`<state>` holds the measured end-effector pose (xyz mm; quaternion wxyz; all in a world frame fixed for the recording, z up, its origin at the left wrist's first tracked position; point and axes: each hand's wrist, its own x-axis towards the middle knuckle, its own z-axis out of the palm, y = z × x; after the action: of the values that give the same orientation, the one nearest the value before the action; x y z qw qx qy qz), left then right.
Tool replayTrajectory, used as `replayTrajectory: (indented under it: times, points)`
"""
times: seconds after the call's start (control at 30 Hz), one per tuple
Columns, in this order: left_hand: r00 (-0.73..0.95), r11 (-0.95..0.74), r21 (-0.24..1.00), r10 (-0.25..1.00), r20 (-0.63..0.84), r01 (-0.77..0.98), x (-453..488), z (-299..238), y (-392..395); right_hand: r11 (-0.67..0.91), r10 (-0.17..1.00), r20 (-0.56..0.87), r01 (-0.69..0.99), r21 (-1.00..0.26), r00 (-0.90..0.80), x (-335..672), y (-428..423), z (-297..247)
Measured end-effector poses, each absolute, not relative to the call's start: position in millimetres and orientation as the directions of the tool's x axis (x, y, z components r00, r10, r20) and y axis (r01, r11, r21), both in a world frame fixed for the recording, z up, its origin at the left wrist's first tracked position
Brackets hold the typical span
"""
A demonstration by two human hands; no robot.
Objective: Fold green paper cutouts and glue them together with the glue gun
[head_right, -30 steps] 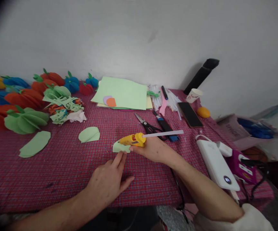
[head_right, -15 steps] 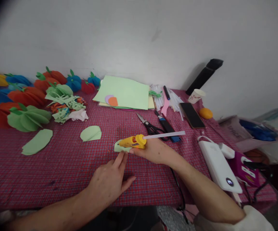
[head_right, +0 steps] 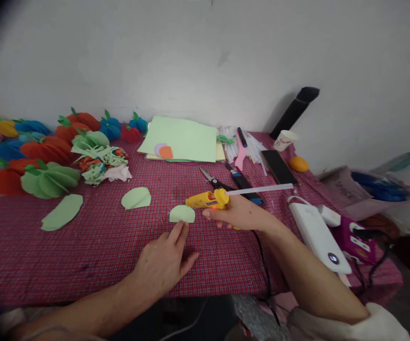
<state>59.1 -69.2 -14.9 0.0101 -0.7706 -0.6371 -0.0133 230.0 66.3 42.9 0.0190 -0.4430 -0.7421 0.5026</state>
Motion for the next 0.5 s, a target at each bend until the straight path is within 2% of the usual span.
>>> replayTrajectory:
  times: [0.13,0.33,0.5]
  points:
    - [0.222,-0.222,-0.002,0.974,0.048,0.975,51.0,-7.5,-72.0,0.103,0.701,-0.427,0.673,-0.732,-0.571,240.1,62.0,50.5]
    - [0.300,-0.305,-0.119,0.952,-0.062,0.945,38.0,-7.5,-67.9,0.098,0.719,-0.443,0.708,-0.699,-0.536,254.0,51.5,51.0]
    - [0.310,-0.316,-0.126,0.949,-0.063,0.940,36.5,-13.8,-58.9,0.124,0.746,-0.415,0.721,-0.682,-0.521,257.3,45.7,45.0]
